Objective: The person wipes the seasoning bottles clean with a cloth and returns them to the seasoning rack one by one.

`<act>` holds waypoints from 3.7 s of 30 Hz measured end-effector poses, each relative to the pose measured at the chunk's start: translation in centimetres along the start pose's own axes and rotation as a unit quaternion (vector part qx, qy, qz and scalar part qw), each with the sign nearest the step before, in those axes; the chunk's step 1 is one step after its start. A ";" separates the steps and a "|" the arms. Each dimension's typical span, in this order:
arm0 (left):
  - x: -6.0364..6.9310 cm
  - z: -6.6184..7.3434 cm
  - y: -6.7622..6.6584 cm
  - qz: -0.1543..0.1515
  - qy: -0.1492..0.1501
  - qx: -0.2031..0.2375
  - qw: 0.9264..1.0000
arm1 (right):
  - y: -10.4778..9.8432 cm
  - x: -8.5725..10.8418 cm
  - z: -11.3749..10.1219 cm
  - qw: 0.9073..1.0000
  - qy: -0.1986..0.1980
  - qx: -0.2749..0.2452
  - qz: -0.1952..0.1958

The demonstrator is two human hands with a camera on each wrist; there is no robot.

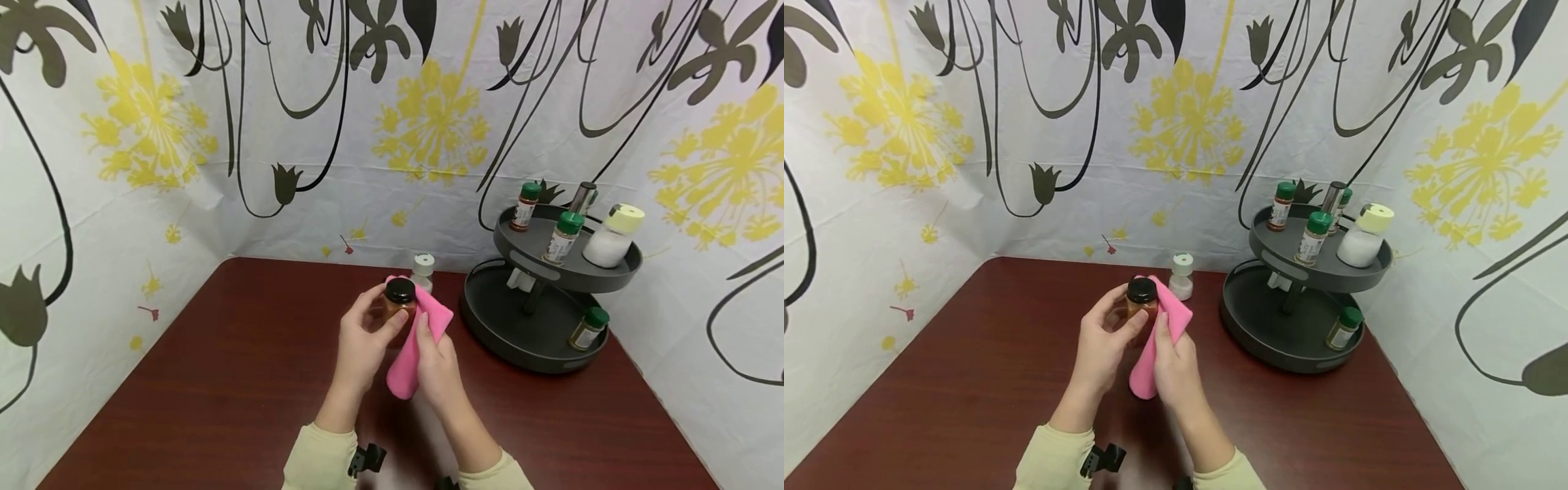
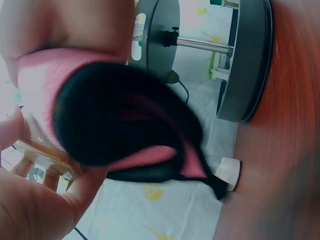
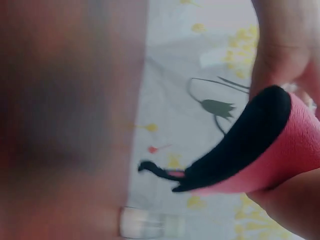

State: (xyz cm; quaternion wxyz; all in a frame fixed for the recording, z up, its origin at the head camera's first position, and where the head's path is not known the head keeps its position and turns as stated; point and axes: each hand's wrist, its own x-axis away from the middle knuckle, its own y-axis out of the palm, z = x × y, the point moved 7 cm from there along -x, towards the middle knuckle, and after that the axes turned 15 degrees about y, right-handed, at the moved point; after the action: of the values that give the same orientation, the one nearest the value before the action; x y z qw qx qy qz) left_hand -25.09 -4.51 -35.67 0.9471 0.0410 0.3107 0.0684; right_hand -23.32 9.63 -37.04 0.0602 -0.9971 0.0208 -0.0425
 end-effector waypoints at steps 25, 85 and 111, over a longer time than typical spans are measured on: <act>0.6 0.3 0.7 -0.012 0.019 0.002 1.000 | -0.9 0.4 -0.2 0.999 0.001 -0.042 0.004; 0.5 -0.1 0.4 -0.023 0.023 -0.047 0.998 | -0.5 0.1 0.5 0.998 0.060 -0.009 0.020; 1.1 -0.4 0.7 -0.024 0.027 -0.039 0.999 | -0.5 0.7 -1.8 0.998 -0.008 -0.054 0.020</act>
State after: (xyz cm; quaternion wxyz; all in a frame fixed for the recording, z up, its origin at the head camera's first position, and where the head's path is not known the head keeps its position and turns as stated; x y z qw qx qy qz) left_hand -24.50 -3.61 -36.57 0.9407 -0.0054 0.3339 0.0590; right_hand -22.77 9.87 -35.17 0.0074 -0.9985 0.0426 -0.0324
